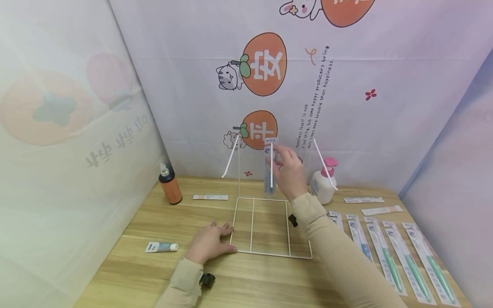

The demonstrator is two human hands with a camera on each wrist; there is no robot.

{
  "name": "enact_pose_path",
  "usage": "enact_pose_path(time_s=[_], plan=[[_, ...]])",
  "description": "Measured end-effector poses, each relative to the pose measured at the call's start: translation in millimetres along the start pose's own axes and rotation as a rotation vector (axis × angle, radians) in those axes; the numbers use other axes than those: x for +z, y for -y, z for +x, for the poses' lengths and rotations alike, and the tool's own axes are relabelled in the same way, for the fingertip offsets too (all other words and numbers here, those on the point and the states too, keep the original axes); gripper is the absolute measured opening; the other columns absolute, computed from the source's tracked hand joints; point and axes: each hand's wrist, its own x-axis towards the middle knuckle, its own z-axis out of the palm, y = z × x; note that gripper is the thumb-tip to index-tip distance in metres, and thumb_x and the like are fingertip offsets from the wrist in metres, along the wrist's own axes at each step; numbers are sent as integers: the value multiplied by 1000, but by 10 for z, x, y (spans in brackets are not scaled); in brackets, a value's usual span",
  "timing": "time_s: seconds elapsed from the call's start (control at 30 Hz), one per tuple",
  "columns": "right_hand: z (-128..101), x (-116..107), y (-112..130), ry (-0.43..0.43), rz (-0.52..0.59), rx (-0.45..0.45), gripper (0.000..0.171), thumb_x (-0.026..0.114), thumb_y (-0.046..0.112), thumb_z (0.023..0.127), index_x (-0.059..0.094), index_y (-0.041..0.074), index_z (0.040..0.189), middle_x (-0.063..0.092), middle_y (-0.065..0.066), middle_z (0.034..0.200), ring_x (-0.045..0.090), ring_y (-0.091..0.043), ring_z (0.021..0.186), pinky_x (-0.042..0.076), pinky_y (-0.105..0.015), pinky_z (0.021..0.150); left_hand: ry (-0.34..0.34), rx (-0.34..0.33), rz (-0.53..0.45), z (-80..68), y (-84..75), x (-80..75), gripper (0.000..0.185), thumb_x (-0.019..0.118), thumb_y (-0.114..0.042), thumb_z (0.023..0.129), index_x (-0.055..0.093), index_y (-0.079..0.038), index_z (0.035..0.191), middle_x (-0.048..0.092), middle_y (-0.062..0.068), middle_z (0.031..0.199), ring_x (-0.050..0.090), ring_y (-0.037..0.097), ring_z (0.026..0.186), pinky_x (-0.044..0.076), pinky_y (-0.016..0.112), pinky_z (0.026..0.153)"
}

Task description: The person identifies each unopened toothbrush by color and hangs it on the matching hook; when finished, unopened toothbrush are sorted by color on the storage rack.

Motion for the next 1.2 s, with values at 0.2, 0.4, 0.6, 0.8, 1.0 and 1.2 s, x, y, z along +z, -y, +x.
enact_pose_path(time_s=[0.2,0.4,0.6,0.8,1.0,1.2], plan=[[1,-1,3,-10,-25,5,39,82,4,96,66,5,131,69,-19,130,72,-40,113,62,-48,93,5,5,9,3,8,-4,73,88,-58,84,73,-19,144,64,7,151,45,57,146,42,72,112],[-5,15,-19,-29,-20,-13,39,83,5,95,66,4,131,69,-19,129,75,-37,107,62,-47,94,2,3,16,5,15,11,72,88,-59,84,73,-20,143,64,7,151,46,56,145,43,71,112],[-21,19,-59,-15,-10,-17,39,82,4,96,65,2,132,68,-20,128,77,-35,100,63,-44,91,-9,4,-17,1,-12,1,69,89,-54,84,74,-17,141,66,9,149,46,58,145,42,71,112],[-61,12,-87,-5,27,-14,40,81,2,96,65,1,133,67,-21,128,79,-34,95,65,-42,85,-11,-1,-28,-7,-26,-8,68,90,-52,85,75,-16,141,65,9,149,45,58,145,42,71,113],[-126,-50,-102,6,34,-7,40,80,0,95,65,1,133,67,-20,131,79,-35,96,65,-42,85,-12,-5,-28,-13,-22,-4,69,90,-52,85,74,-16,141,65,8,149,46,58,145,42,71,113],[-262,-204,-192,22,28,10,43,84,4,94,67,2,133,69,-20,130,79,-36,93,65,-46,84,-9,-8,-19,-6,-21,-3,70,89,-54,84,74,-17,142,65,8,149,45,57,145,42,70,113]])
